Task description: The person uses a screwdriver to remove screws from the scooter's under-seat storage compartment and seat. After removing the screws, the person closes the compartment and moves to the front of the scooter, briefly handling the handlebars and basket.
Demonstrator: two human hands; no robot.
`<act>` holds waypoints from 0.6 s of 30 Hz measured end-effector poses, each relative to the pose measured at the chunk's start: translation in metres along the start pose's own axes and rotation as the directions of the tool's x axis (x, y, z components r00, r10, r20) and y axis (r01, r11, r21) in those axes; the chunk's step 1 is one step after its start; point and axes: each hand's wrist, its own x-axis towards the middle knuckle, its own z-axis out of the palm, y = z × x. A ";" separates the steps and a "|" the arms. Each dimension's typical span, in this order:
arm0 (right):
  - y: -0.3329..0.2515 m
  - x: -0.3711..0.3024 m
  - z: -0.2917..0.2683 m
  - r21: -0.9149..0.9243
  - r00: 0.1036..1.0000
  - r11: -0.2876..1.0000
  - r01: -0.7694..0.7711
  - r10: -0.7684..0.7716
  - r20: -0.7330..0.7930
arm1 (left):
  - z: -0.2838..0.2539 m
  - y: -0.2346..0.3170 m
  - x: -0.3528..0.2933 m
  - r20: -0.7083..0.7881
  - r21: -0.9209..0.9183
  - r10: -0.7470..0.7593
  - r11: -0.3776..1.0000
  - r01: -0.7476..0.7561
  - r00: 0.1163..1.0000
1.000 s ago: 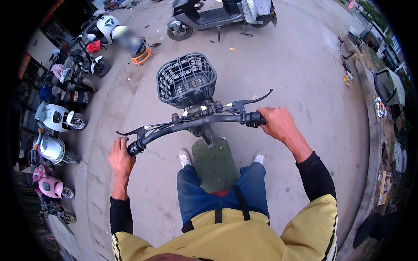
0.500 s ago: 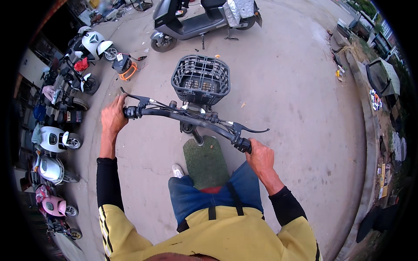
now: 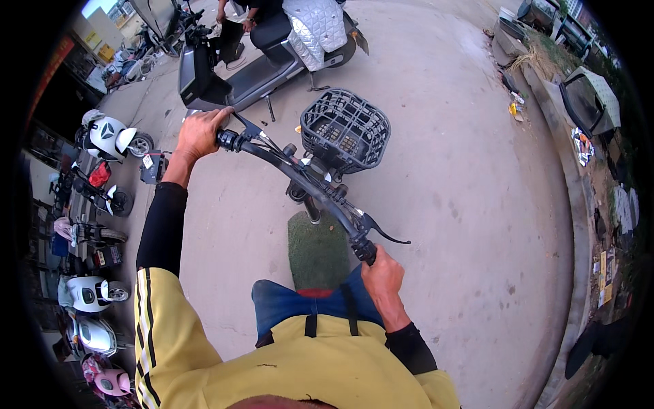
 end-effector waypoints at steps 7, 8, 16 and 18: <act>0.048 0.282 -0.043 -0.020 0.993 0.996 -0.092 0.090 -0.071 | 0.115 -0.011 0.326 -0.084 -0.068 0.149 0.985 -0.155 0.985; 0.053 0.317 -0.053 -0.031 0.992 0.994 -0.107 0.105 -0.072 | 0.127 -0.013 0.370 -0.104 -0.073 0.177 0.980 -0.185 0.979; 0.106 0.554 -0.106 -0.063 0.954 0.972 -0.228 0.210 -0.215 | 0.204 0.020 0.702 -0.152 -0.109 0.318 0.936 -0.335 0.936; 0.123 0.608 -0.120 -0.060 0.947 0.969 -0.239 0.219 -0.236 | 0.220 0.031 0.772 -0.189 -0.134 0.356 0.914 -0.383 0.915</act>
